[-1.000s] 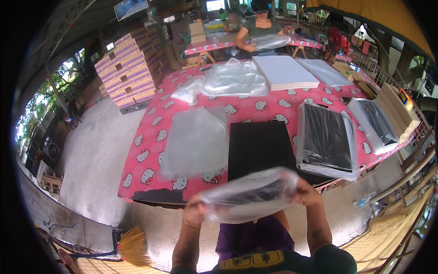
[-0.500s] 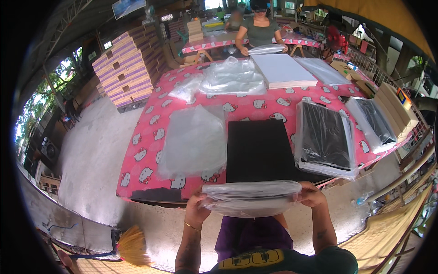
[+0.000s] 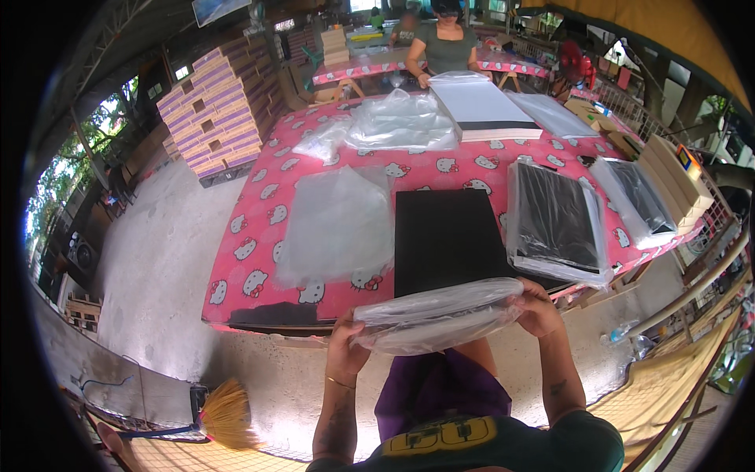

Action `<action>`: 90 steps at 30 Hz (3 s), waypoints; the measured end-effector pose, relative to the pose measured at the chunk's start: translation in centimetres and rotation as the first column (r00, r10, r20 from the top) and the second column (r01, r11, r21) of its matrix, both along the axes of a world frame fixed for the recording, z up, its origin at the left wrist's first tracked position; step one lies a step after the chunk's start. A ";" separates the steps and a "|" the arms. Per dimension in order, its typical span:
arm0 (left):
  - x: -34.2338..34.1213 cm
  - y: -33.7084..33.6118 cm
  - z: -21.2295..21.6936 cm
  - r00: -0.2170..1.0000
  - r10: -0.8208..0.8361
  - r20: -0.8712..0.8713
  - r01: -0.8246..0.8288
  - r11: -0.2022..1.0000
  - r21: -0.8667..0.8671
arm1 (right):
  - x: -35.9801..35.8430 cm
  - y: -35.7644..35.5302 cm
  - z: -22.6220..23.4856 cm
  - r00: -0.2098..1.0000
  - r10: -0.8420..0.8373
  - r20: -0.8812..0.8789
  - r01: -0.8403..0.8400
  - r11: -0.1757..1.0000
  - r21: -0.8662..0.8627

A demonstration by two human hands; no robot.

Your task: The person packs flat items into individual plastic bags and then places the bagged items into larger stacks on a table.

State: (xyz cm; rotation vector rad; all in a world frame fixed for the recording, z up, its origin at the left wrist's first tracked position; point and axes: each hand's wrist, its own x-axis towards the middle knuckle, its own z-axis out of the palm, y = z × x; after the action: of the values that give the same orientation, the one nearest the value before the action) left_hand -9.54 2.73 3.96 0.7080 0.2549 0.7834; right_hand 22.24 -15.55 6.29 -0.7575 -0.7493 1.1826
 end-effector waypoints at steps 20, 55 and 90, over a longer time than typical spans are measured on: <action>-2.2 -1.3 2.3 0.973 0.045 0.224 -0.054 0.998 0.036 | -1.8 -1.6 -0.8 0.989 0.145 0.009 -0.145 0.989 -0.013; 4.5 -7.0 -3.5 0.556 0.520 -0.649 -0.139 0.827 0.544 | -4.9 -4.6 -6.8 0.496 -0.508 0.705 0.776 0.623 -0.097; 11.1 10.8 -1.2 0.984 -0.012 0.175 0.037 0.990 -0.138 | 6.7 6.0 -0.7 0.873 -0.337 -0.352 0.335 0.940 -0.068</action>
State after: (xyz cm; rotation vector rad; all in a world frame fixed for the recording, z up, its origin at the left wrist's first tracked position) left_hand 1.59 13.51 2.74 0.5057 0.1407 0.7906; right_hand 28.96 -9.60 5.55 -0.6209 -0.2919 0.9655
